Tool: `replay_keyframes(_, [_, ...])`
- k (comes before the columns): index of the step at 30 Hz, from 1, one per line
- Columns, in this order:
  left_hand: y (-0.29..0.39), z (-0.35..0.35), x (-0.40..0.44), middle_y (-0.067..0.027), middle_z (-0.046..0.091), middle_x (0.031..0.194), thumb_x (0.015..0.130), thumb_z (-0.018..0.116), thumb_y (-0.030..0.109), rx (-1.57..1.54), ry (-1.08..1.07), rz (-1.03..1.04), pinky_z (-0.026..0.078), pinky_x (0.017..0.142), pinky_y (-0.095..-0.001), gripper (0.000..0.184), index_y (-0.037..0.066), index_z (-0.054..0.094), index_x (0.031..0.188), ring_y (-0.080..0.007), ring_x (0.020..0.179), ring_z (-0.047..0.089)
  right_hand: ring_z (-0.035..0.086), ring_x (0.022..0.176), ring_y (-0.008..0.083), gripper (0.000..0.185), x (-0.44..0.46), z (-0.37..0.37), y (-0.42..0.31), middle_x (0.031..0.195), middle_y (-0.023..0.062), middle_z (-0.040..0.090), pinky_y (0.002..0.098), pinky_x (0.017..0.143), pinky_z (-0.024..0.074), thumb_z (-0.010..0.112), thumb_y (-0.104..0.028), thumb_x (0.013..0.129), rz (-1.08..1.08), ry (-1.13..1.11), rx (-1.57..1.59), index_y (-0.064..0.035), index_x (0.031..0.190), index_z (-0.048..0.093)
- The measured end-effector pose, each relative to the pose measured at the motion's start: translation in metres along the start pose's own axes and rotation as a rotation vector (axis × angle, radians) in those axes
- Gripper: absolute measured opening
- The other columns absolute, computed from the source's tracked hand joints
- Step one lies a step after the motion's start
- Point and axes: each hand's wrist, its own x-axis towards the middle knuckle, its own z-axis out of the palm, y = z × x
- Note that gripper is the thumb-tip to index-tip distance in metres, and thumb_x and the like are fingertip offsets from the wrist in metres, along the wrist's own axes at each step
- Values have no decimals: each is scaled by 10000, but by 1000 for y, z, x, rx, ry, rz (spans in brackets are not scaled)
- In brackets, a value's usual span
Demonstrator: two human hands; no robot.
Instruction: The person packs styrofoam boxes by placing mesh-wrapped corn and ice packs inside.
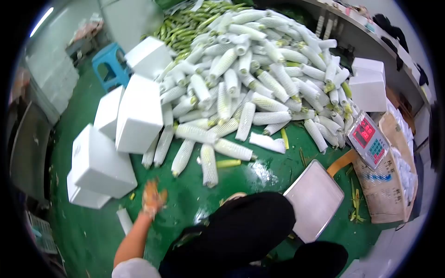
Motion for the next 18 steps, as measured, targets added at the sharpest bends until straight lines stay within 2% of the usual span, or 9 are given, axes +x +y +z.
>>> replay_keyframes(6, [-63,-73,226,-195,445,1314,628,770,444,65,615,-105,346,1022,-456,1019,-6,277,1398,-357,1210,420,572,798,178,212,65,-144,-59,891,92,567,311,701,477,578,-127,870,-584,173,107,8,1026,531])
replay_keyframes(7, [-27,-117,232,-159,436,1344,600,795,423,71,331,-336,330,1022,-489,951,30,360,1348,-326,1246,399,548,795,173,191,48,-142,-134,865,81,568,301,727,461,580,-137,876,-745,480,-39,9,989,529])
replay_keyframes(8, [-46,-97,255,-115,520,1272,576,815,377,216,424,-375,310,1012,-529,856,47,428,1264,-308,1216,451,526,814,164,200,-34,-109,-252,884,79,569,299,758,444,580,-137,885,-841,379,2,15,1000,521])
replay_keyframes(9, [-39,-126,256,-120,611,1128,589,811,343,-70,91,-458,382,966,-494,729,39,491,1170,-296,1089,563,510,809,151,171,-95,-88,-339,906,79,565,290,752,436,557,-110,900,-844,313,-85,15,1012,521])
replay_keyframes(11, [-34,-123,256,-160,647,932,633,790,303,-426,76,-255,520,745,-381,516,23,589,1017,-274,817,637,566,838,139,200,-123,-43,-427,926,88,582,259,777,456,542,-42,890,-1144,295,5,22,1077,514])
replay_keyframes(12, [-26,-89,265,-179,646,965,679,761,357,-743,116,-206,512,754,-415,536,-4,574,1028,-304,872,632,579,885,172,348,-159,-17,-472,1010,107,584,281,820,455,586,-21,838,-1205,235,-16,13,1171,493])
replay_keyframes(13, [23,-90,224,-192,634,970,700,743,383,-408,617,155,507,755,-405,529,-15,582,1010,-315,871,619,567,957,199,448,-200,15,-508,1093,124,558,302,850,452,614,-14,798,-1386,244,-96,7,1219,464])
replay_keyframes(16, [128,-162,134,-161,609,888,702,657,227,-366,356,538,481,755,-410,345,13,592,966,-310,834,597,360,1294,353,785,-295,93,-594,1401,203,354,434,1036,330,721,-23,659,-1841,264,-430,-26,1352,354])
replay_keyframes(18, [171,-191,114,-139,607,874,684,617,133,-547,334,820,457,758,-416,236,43,599,901,-299,839,594,343,1288,390,915,-335,125,-634,1425,204,322,447,1063,284,817,-131,577,-1993,320,-715,-35,1360,353])
